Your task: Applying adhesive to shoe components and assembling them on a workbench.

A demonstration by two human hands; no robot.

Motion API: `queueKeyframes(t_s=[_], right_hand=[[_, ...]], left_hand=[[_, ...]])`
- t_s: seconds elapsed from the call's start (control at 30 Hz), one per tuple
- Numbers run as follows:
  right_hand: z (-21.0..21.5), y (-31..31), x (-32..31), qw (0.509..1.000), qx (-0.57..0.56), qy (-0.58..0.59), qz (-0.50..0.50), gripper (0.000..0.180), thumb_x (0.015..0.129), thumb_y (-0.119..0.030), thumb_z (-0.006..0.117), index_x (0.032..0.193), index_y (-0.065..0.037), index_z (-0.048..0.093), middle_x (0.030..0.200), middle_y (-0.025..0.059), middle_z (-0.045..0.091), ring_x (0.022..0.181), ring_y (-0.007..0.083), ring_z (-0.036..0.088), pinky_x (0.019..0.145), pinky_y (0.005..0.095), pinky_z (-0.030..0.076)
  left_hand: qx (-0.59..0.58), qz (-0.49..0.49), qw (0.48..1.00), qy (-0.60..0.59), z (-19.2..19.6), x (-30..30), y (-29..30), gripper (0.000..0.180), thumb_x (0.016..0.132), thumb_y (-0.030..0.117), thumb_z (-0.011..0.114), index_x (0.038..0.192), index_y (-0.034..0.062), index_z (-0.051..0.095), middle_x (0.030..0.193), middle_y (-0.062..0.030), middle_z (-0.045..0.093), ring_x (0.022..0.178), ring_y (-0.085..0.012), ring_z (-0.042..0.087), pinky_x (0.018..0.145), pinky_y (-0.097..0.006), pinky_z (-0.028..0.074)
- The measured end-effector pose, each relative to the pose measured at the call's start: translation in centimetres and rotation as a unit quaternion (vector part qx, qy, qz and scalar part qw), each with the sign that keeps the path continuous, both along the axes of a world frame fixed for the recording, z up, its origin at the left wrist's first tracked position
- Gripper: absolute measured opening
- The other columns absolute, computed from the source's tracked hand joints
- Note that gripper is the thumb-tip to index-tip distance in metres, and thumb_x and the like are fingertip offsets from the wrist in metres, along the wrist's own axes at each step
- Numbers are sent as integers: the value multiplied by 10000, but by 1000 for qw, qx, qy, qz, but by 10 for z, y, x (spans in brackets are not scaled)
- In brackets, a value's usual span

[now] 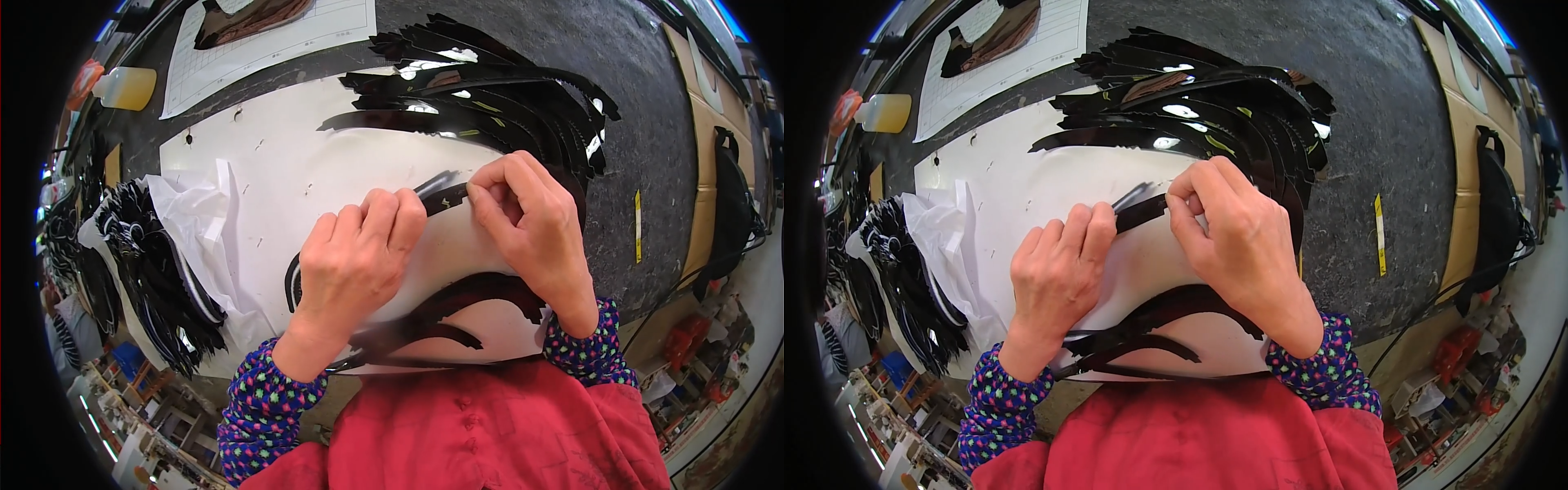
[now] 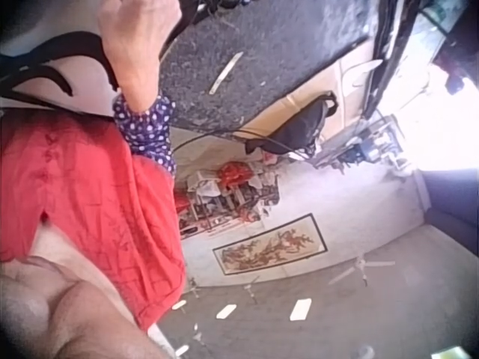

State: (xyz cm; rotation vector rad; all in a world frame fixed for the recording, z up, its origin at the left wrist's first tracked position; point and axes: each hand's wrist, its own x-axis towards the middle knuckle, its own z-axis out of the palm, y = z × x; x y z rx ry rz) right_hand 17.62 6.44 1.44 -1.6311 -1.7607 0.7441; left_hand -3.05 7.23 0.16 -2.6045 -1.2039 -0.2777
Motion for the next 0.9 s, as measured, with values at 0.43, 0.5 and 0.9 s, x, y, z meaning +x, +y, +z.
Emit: queueKeyframes(t_s=[0.43, 0.5, 0.9], right_hand=[[-3, 0, -2, 1000, 7, 14, -14, 63, 867, -10, 705, 875, -18, 642, 781, 30, 559, 603, 102, 527, 547, 252, 432], [-3, 0, -2, 1000, 8, 13, -14, 62, 866, -10, 704, 874, -18, 643, 782, 30, 561, 603, 101, 526, 547, 251, 433], [-6, -1, 0, 1000, 27, 0, -11, 78, 853, -39, 681, 873, -59, 608, 820, 62, 628, 683, 201, 680, 593, 317, 546]], left_hand=[[-6, -2, 999, -37, -5, -5, 0, 233, 852, 96, 621, 1076, 133, 571, 846, -3, 492, 639, -129, 473, 559, -296, 361], [-21, 7, 997, -79, -2, -8, 1, 230, 862, 84, 621, 1084, 116, 572, 895, -21, 536, 679, -159, 520, 593, -304, 402], [-111, 174, 675, -708, 81, -103, -6, 249, 1104, 265, 453, 1145, 26, 512, 814, -23, 507, 542, -59, 362, 501, -195, 297]])
